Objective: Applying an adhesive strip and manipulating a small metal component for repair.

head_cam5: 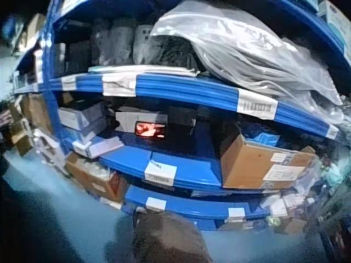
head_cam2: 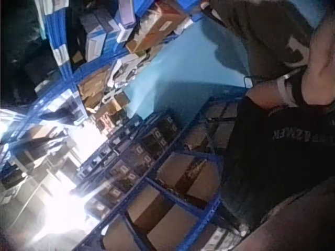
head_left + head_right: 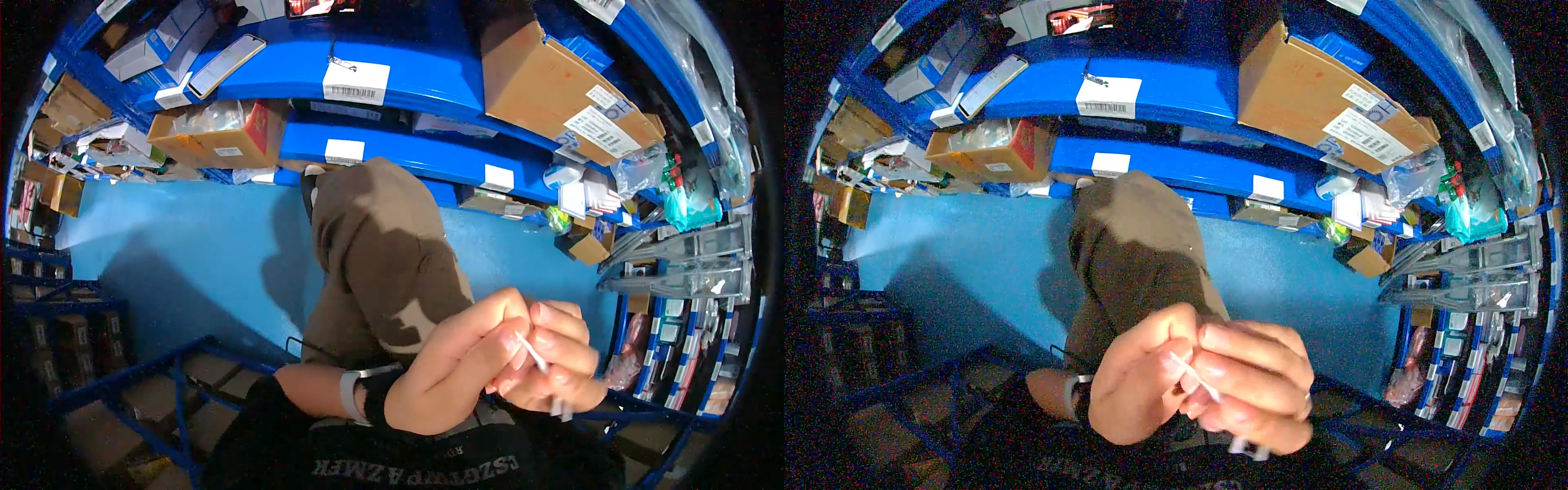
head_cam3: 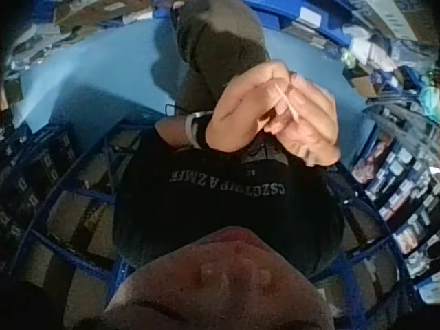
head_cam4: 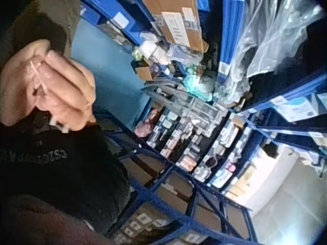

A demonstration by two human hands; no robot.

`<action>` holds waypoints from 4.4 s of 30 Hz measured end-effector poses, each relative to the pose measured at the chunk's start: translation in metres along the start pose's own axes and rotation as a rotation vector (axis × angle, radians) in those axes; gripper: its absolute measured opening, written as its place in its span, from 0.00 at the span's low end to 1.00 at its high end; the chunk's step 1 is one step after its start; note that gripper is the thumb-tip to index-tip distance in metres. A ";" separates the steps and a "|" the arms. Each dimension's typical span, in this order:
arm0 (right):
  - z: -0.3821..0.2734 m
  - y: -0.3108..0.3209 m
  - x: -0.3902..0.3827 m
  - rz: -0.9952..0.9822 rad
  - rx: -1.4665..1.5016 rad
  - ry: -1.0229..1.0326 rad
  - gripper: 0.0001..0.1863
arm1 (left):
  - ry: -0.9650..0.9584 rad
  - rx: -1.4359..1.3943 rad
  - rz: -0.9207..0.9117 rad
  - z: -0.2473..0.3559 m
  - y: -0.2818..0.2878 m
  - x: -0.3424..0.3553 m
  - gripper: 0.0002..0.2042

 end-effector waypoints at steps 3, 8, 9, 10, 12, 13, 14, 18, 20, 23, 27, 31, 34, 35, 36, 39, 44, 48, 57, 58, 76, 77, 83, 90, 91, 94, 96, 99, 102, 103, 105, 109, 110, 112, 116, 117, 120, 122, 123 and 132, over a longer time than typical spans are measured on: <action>0.019 0.036 -0.011 0.428 0.078 -0.321 0.12 | -0.046 0.142 -0.052 0.002 -0.003 0.012 0.14; 0.026 0.035 0.015 0.083 -0.026 -0.402 0.09 | -0.170 0.501 -0.072 0.019 0.002 0.018 0.12; 0.025 0.032 0.017 0.071 -0.019 -0.366 0.09 | -0.198 0.596 -0.089 0.023 0.002 0.019 0.12; 0.024 0.029 0.019 0.060 -0.013 -0.329 0.10 | -0.207 0.615 -0.081 0.025 0.003 0.019 0.11; 0.029 0.017 0.019 -0.192 -0.016 -0.421 0.12 | -0.225 0.655 -0.065 0.029 0.006 0.020 0.09; 0.031 0.009 0.017 -0.318 -0.016 -0.465 0.13 | -0.244 0.707 -0.087 0.031 0.006 0.019 0.07; 0.031 0.000 0.019 -0.404 -0.030 -0.413 0.15 | -0.263 0.760 -0.108 0.033 0.007 0.019 0.06; 0.041 0.005 0.013 -0.269 0.041 -0.503 0.12 | -0.481 0.983 -0.105 0.049 0.002 0.017 0.03; 0.045 0.016 0.006 -0.156 0.086 -0.593 0.10 | -0.537 1.056 -0.088 0.055 0.001 0.017 0.03; 0.049 0.014 0.005 -0.146 0.099 -0.628 0.09 | -0.616 1.168 -0.054 0.060 0.000 0.016 0.04; 0.053 0.012 0.003 -0.181 0.151 -0.669 0.09 | -0.682 1.282 -0.059 0.062 -0.003 0.014 0.05; 0.055 0.015 0.002 -0.106 0.149 -0.639 0.09 | -0.742 1.389 -0.049 0.060 -0.004 0.011 0.06; 0.056 0.011 0.006 -0.131 0.168 -0.614 0.09 | -0.728 1.414 -0.054 0.061 -0.005 0.012 0.08; 0.056 0.007 0.007 -0.157 0.180 -0.610 0.08 | -0.717 1.401 -0.059 0.061 -0.004 0.013 0.08; 0.056 0.007 0.009 -0.157 0.183 -0.603 0.09 | -0.707 1.386 -0.068 0.060 -0.004 0.013 0.09; 0.056 0.006 0.010 -0.165 0.191 -0.598 0.09 | -0.692 1.368 -0.057 0.059 -0.004 0.014 0.09; 0.057 0.006 0.009 -0.182 0.187 -0.601 0.10 | -0.662 1.339 -0.037 0.058 -0.003 0.014 0.09; 0.058 0.005 0.011 -0.231 0.141 -0.600 0.11 | -0.666 1.343 -0.053 0.057 -0.003 0.015 0.10; 0.048 -0.004 0.023 -0.516 -0.130 -0.521 0.15 | -0.673 1.368 -0.026 0.058 0.000 0.013 0.08; 0.046 -0.008 0.027 -0.580 -0.176 -0.473 0.15 | -0.659 1.356 -0.019 0.059 0.002 0.013 0.08; 0.008 -0.007 0.004 -0.153 -0.032 -0.230 0.14 | -0.743 1.499 0.050 0.060 -0.005 0.011 0.10; 0.007 -0.008 0.004 -0.157 -0.034 -0.220 0.14 | -0.760 1.497 0.050 0.061 -0.005 0.010 0.10; 0.004 -0.012 0.003 -0.142 -0.048 -0.188 0.14 | -0.831 1.484 0.062 0.062 -0.005 0.007 0.10; -0.001 -0.004 0.007 -0.060 -0.134 -0.087 0.15 | -0.829 1.486 0.068 0.062 -0.007 0.006 0.12; -0.002 -0.002 0.008 -0.028 -0.156 -0.055 0.16 | -0.828 1.500 0.066 0.063 -0.008 0.006 0.13; 0.004 -0.013 0.005 -0.280 -0.005 -0.120 0.19 | -0.821 1.524 0.056 0.065 -0.009 0.007 0.14; 0.003 -0.017 0.006 -0.364 0.015 -0.143 0.18 | -0.861 1.517 0.069 0.064 -0.008 0.005 0.14; 0.002 -0.017 0.007 -0.419 -0.010 -0.162 0.16 | -0.900 1.530 0.060 0.063 -0.009 0.003 0.12; 0.004 -0.017 0.006 -0.448 -0.067 -0.179 0.13 | -0.911 1.553 0.055 0.063 -0.013 0.002 0.09; 0.005 -0.014 0.006 -0.400 -0.071 -0.180 0.14 | -0.912 1.564 0.057 0.063 -0.014 0.002 0.08; 0.007 -0.008 0.007 -0.303 -0.077 -0.184 0.16 | -0.947 1.584 0.062 0.062 -0.014 0.001 0.07; 0.006 -0.008 0.002 -0.303 -0.093 -0.178 0.20 | -0.971 1.606 0.086 0.063 -0.017 -0.001 0.06; 0.006 -0.008 0.001 -0.287 -0.092 -0.182 0.20 | -0.960 1.614 0.092 0.063 -0.018 0.000 0.06; 0.005 -0.008 -0.001 -0.257 -0.097 -0.190 0.20 | -0.940 1.624 0.099 0.065 -0.021 0.001 0.05; 0.003 -0.006 -0.006 -0.185 -0.104 -0.150 0.19 | -0.943 1.629 0.178 0.067 -0.022 -0.001 0.04; 0.003 -0.006 -0.007 -0.190 -0.113 -0.149 0.19 | -0.948 1.641 0.188 0.066 -0.022 -0.001 0.04; 0.002 -0.006 -0.010 -0.179 -0.137 -0.137 0.18 | -0.923 1.689 0.216 0.067 -0.024 0.000 0.03; 0.001 -0.005 -0.010 -0.168 -0.141 -0.134 0.18 | -0.929 1.695 0.225 0.068 -0.025 -0.001 0.04; 0.000 -0.005 -0.011 -0.165 -0.133 -0.136 0.18 | -0.949 1.685 0.229 0.068 -0.024 -0.002 0.04; -0.003 -0.004 -0.014 -0.117 -0.140 -0.088 0.19 | -1.046 1.603 0.301 0.067 -0.023 -0.010 0.06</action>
Point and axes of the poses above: each hand's wrist, its own x-axis towards the middle knuckle, its own y-axis out of the back of the hand, z = x × y, the point moved 10 cm from there along x, towards the middle knuckle, and after that the axes turned 4 degrees about x, right-handed, at the moved point
